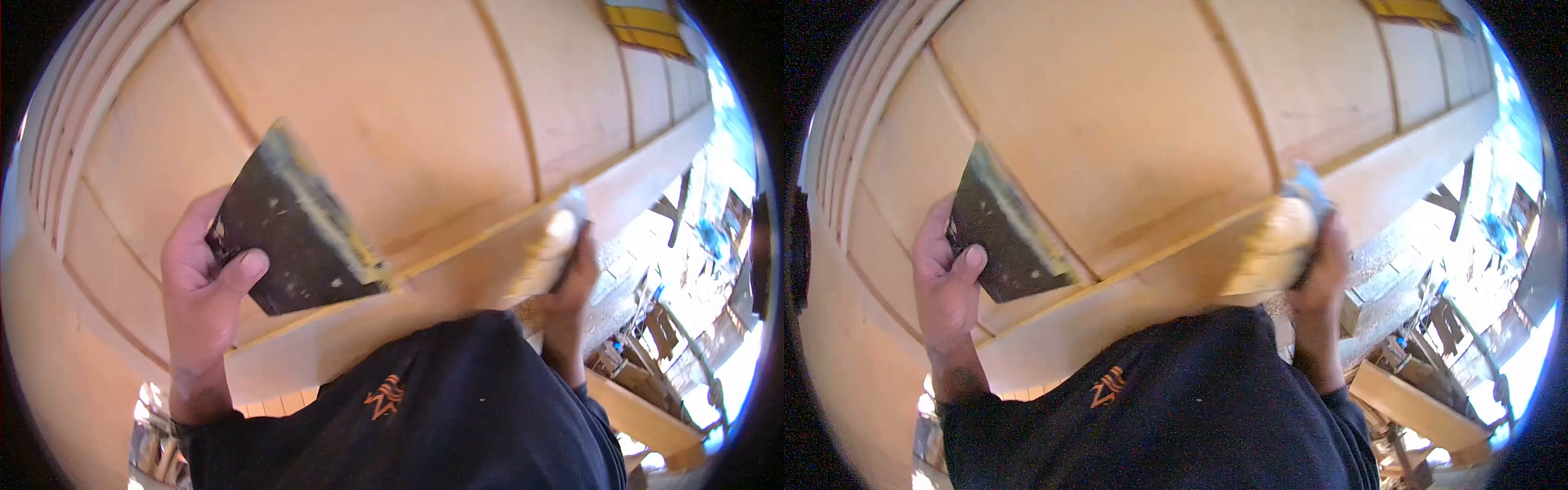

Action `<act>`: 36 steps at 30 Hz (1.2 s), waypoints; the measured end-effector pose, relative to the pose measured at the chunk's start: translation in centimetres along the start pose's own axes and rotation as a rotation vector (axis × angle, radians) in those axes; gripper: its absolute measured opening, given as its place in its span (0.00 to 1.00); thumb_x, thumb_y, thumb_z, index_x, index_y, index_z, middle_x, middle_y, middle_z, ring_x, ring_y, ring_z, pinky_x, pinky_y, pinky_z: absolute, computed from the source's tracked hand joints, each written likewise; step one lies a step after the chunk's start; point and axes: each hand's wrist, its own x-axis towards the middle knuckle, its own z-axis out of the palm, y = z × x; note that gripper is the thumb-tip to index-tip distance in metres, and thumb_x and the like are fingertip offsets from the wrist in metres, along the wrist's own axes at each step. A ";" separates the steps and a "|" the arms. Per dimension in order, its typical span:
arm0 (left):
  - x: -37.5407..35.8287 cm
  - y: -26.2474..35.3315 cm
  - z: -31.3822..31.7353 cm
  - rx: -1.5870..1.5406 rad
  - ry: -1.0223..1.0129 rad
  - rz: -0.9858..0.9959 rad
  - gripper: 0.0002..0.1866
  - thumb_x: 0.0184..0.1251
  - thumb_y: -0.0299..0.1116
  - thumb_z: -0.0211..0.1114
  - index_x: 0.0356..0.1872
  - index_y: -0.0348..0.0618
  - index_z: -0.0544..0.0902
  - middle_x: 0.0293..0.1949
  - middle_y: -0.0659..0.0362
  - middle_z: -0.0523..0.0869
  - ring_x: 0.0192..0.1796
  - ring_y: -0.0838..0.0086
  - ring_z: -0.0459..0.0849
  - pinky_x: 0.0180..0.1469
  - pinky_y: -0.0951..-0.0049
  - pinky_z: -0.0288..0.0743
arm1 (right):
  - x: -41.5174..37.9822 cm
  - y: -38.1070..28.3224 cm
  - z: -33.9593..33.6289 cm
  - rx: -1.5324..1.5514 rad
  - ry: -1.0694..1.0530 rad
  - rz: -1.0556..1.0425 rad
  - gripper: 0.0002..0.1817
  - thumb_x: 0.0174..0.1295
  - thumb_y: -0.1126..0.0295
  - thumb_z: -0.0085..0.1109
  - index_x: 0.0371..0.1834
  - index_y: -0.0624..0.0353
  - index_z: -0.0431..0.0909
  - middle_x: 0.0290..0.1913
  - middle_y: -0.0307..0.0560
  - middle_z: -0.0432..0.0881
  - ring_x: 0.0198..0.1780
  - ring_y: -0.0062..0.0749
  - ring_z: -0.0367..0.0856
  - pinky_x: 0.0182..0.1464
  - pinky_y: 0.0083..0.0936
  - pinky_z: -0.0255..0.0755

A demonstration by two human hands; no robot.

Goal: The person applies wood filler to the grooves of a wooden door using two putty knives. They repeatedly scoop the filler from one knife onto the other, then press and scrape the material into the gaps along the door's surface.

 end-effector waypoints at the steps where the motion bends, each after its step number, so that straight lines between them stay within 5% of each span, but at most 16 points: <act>1: -0.3 -0.3 0.9 -0.130 -0.003 -0.026 0.27 0.55 0.25 0.66 0.56 0.30 0.68 0.46 0.53 0.81 0.47 0.72 0.80 0.51 0.74 0.73 | -0.2 0.2 1.1 0.026 -0.036 0.037 0.25 0.70 0.54 0.36 0.59 0.61 0.66 0.52 0.47 0.76 0.52 0.34 0.76 0.57 0.33 0.68; 4: -1.0 -1.1 2.2 -0.344 0.021 -0.068 0.28 0.55 0.25 0.66 0.58 0.31 0.66 0.46 0.54 0.80 0.48 0.72 0.80 0.52 0.74 0.73 | -0.7 0.2 5.1 -0.016 -0.222 0.071 0.25 0.70 0.52 0.36 0.55 0.63 0.66 0.48 0.49 0.77 0.49 0.32 0.77 0.53 0.29 0.70; 5: -1.3 -1.3 2.6 -0.385 0.037 -0.074 0.28 0.56 0.25 0.66 0.58 0.32 0.66 0.46 0.54 0.80 0.48 0.72 0.79 0.51 0.74 0.73 | -1.2 0.0 6.8 0.024 -0.196 0.082 0.18 0.70 0.56 0.38 0.41 0.61 0.69 0.35 0.43 0.76 0.36 0.23 0.75 0.41 0.21 0.71; 7: -1.6 -1.0 3.3 -0.472 -0.022 -0.069 0.28 0.57 0.25 0.65 0.58 0.32 0.66 0.47 0.54 0.79 0.49 0.72 0.79 0.52 0.73 0.74 | -1.7 -0.5 7.9 0.062 -0.279 0.114 0.17 0.70 0.56 0.40 0.38 0.59 0.68 0.30 0.39 0.74 0.31 0.20 0.73 0.36 0.19 0.69; 10: -1.8 -0.7 4.2 -0.542 -0.029 -0.037 0.27 0.57 0.24 0.65 0.58 0.33 0.66 0.48 0.54 0.78 0.50 0.71 0.79 0.54 0.73 0.75 | -2.3 -0.8 8.0 0.045 -0.446 0.079 0.19 0.68 0.53 0.40 0.35 0.59 0.67 0.31 0.45 0.77 0.30 0.26 0.77 0.34 0.23 0.74; 16: -2.3 -0.2 5.8 -0.518 -0.060 0.093 0.28 0.56 0.25 0.67 0.58 0.33 0.66 0.48 0.55 0.79 0.48 0.72 0.80 0.52 0.74 0.76 | -4.5 -2.6 8.4 -0.013 -0.508 0.117 0.16 0.69 0.55 0.42 0.33 0.57 0.69 0.27 0.34 0.72 0.28 0.15 0.69 0.32 0.17 0.66; 31: -4.3 -0.9 5.3 -0.478 -0.016 0.105 0.28 0.57 0.26 0.66 0.58 0.34 0.66 0.47 0.55 0.78 0.48 0.72 0.79 0.51 0.73 0.76 | -6.0 -2.4 8.5 -0.070 -0.501 0.167 0.17 0.70 0.56 0.41 0.36 0.59 0.70 0.28 0.36 0.74 0.28 0.16 0.72 0.32 0.18 0.68; 36: -3.4 -2.2 4.1 -0.215 0.071 0.227 0.27 0.58 0.25 0.66 0.58 0.33 0.67 0.45 0.56 0.79 0.47 0.74 0.79 0.50 0.77 0.75 | -5.8 -2.4 8.8 -0.035 -0.408 0.172 0.18 0.69 0.54 0.41 0.36 0.59 0.70 0.28 0.39 0.76 0.27 0.20 0.74 0.31 0.19 0.71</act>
